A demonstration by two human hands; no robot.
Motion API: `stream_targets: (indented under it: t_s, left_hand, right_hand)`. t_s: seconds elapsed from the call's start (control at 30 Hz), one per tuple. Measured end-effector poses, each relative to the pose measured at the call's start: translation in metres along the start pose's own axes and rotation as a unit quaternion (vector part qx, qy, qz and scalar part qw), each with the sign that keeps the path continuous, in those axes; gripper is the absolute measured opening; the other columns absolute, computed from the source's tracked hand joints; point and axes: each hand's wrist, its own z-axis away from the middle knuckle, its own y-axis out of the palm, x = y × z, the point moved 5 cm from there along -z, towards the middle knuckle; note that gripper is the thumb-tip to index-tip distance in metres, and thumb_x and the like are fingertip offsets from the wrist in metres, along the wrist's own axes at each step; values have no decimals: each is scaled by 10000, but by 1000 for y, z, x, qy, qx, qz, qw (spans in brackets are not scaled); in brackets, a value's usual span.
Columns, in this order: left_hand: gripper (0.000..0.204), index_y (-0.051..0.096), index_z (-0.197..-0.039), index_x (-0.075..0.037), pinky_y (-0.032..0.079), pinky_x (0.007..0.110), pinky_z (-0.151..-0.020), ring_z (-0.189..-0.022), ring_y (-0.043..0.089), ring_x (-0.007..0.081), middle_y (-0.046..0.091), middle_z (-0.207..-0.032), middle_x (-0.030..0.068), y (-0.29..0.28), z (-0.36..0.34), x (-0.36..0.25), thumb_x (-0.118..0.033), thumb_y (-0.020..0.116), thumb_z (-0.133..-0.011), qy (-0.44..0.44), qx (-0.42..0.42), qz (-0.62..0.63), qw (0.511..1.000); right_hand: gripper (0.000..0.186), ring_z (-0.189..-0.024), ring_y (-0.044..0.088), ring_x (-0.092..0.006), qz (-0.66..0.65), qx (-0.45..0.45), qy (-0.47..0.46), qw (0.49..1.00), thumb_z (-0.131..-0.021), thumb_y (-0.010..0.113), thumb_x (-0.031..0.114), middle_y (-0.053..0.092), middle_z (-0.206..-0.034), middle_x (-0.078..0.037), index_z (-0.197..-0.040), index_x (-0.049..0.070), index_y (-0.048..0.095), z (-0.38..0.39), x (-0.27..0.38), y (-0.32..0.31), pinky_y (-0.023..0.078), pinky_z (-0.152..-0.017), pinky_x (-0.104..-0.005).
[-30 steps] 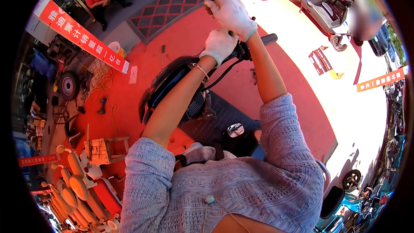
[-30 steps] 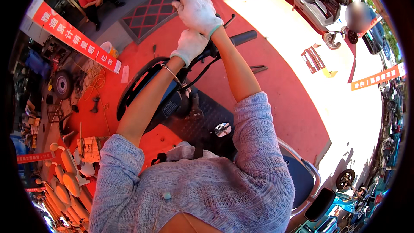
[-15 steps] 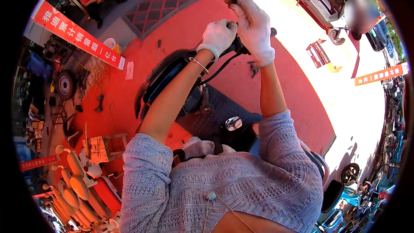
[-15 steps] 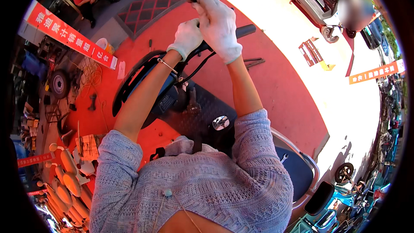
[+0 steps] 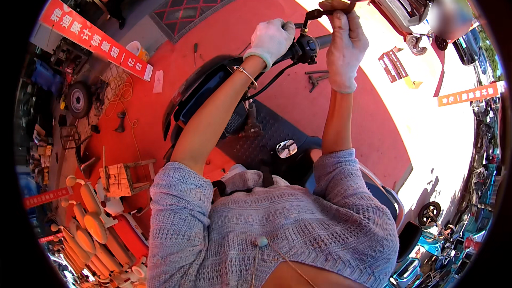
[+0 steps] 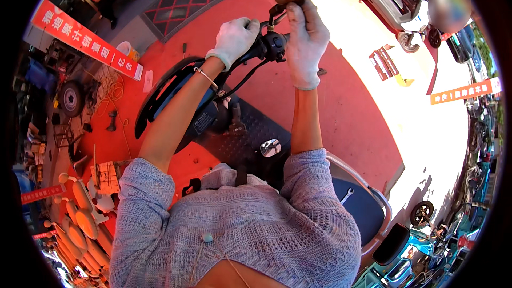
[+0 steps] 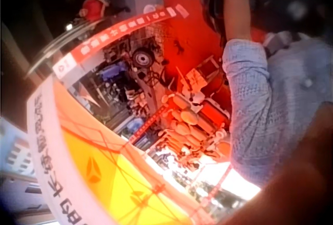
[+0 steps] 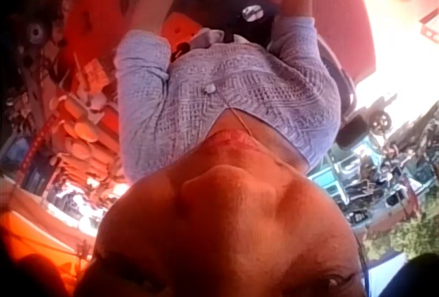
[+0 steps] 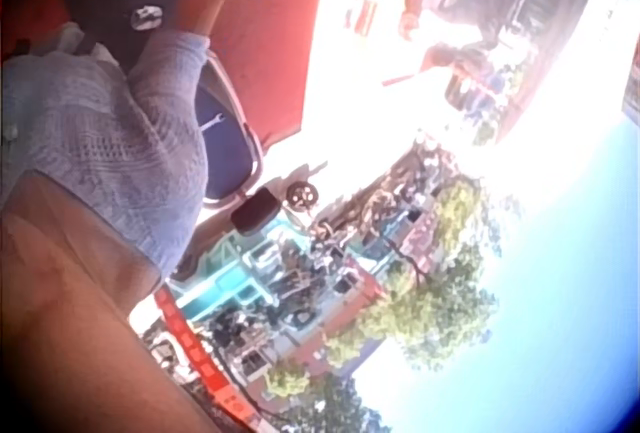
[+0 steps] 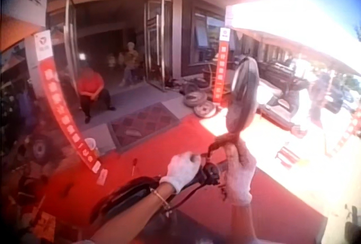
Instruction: The person repairs a scooter by first working on the internal wiring under the seat and then installing a rearview mirror on the handlebar. They use a wrench to tighten the mirror mount and adjust the mirror's angle.
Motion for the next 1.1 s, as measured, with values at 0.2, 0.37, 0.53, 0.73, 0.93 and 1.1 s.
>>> stream_targets:
  t_s: [0.2,0.37,0.53,0.73,0.93,1.1]
  left_hand:
    - [396,659,-914,-65,481,458,-812,-908,603,395,648,-914,201,0,-3,3,-417,486,-858,3,-32,-13,999]
    - [482,659,-917,-57,469,462,-838,-923,601,392,646,-921,207,12,-3,-19,-468,409,-879,21,25,7,999]
    - [467,660,-937,-61,468,448,-848,-940,599,384,648,-947,201,1,0,8,-460,426,-877,8,-16,-14,1000]
    - [458,651,-978,-57,480,459,-854,-966,594,404,632,-1003,231,-3,2,1,-445,432,-873,23,23,-27,999]
    - [459,664,-943,-88,466,449,-853,-938,600,389,648,-943,204,2,-3,-5,-476,432,-867,-8,5,-2,1000]
    - [480,661,-953,-81,466,429,-852,-925,610,373,651,-931,197,2,0,-5,-487,421,-867,3,5,-12,1000]
  right_hand:
    - [202,-721,580,-190,300,245,76,919,-904,547,165,621,-827,-95,-907,-28,606,-78,-64,83,461,-675,-309]
    - [288,-950,595,-245,-375,178,282,865,-970,448,200,615,-948,-135,-1006,-64,558,-124,-185,-88,453,-924,-377]
    - [229,-960,598,-213,-125,-4,66,990,-964,456,112,616,-1010,-110,-1053,-68,565,-14,-17,-33,453,-934,-343]
    - [228,-769,640,-193,416,208,-135,875,-947,487,160,677,-882,-100,-1030,-21,596,-27,-12,74,504,-792,-303]
    - [189,-549,576,-149,104,112,240,959,-862,590,178,602,-696,-56,-918,2,632,-108,-124,33,494,-458,-285]
    - [196,-723,595,-165,-158,36,199,967,-929,502,175,597,-774,-66,-941,-2,585,-89,-122,-48,527,-668,-317]
